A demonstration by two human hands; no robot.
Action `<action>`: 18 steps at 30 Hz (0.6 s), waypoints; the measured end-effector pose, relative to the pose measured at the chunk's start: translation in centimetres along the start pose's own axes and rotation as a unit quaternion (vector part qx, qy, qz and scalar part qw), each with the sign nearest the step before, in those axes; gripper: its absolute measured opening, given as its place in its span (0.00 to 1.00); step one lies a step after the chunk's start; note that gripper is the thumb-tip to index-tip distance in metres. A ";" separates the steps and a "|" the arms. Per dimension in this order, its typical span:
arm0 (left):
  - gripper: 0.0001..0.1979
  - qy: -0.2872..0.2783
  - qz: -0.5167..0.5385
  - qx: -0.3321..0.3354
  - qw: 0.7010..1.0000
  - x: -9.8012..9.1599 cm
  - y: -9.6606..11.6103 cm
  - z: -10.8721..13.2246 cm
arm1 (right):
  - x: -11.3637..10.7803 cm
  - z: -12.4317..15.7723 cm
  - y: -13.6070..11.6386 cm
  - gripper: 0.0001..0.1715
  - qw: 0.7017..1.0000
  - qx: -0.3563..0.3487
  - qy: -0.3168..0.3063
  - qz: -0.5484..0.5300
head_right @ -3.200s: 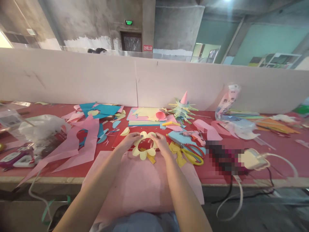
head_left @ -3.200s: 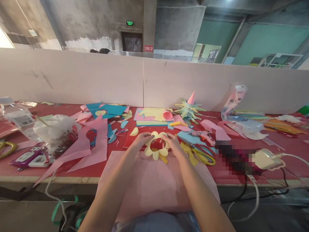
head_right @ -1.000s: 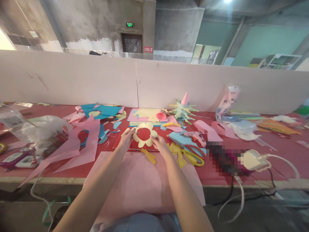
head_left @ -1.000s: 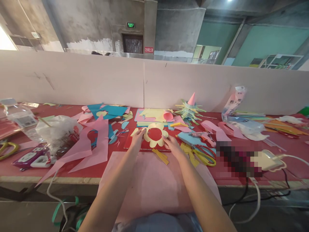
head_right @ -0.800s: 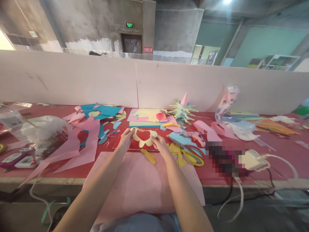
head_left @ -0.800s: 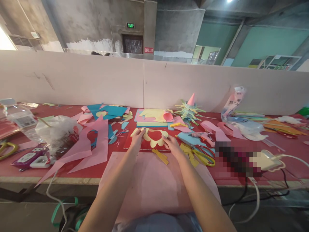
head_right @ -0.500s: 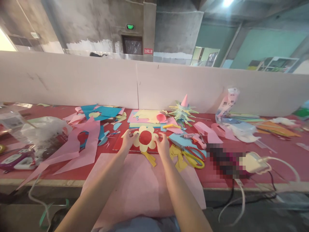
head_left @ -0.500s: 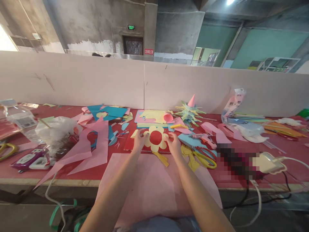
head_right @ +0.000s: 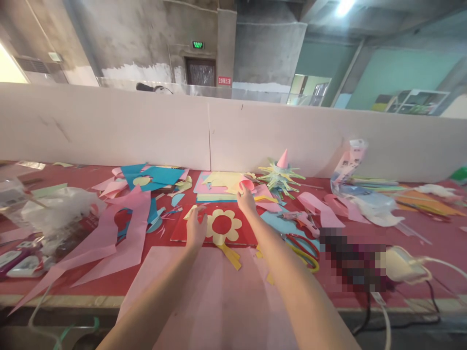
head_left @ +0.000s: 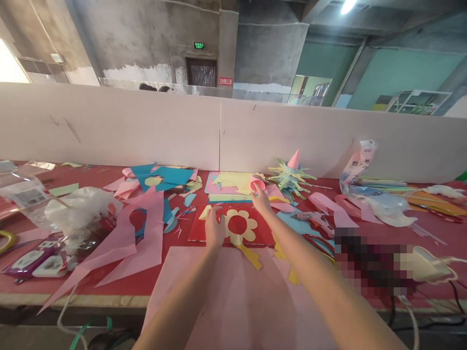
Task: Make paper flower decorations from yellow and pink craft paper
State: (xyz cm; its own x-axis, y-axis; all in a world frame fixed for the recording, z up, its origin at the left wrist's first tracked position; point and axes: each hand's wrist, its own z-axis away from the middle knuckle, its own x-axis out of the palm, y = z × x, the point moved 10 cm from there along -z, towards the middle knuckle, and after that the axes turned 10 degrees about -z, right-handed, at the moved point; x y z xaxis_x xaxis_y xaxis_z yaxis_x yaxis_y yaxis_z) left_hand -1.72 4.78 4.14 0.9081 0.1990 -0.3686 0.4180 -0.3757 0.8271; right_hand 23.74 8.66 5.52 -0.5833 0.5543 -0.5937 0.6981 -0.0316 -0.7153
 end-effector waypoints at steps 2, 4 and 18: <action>0.11 -0.005 0.014 -0.007 1.000 0.3 -0.3 0.0 | 0.4 -2.0 0.6 0.32 1.000 0.027 0.003 0.013; 0.11 -0.007 0.030 -0.020 0.999 0.5 -0.6 0.0 | 0.6 -3.8 1.3 0.34 0.998 0.052 0.005 0.026; 0.14 -0.070 0.062 -0.098 0.991 2.3 -2.0 0.4 | 0.6 -6.3 2.9 0.38 0.992 0.111 -0.036 0.052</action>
State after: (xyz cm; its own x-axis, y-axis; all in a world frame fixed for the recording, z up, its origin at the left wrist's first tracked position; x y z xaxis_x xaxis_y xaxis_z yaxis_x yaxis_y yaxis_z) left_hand -0.45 5.66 1.47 0.9526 0.0290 -0.3029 0.3023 -0.2029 0.9314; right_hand 28.04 14.12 5.46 -0.5472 0.4782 -0.6869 0.6518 -0.2714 -0.7082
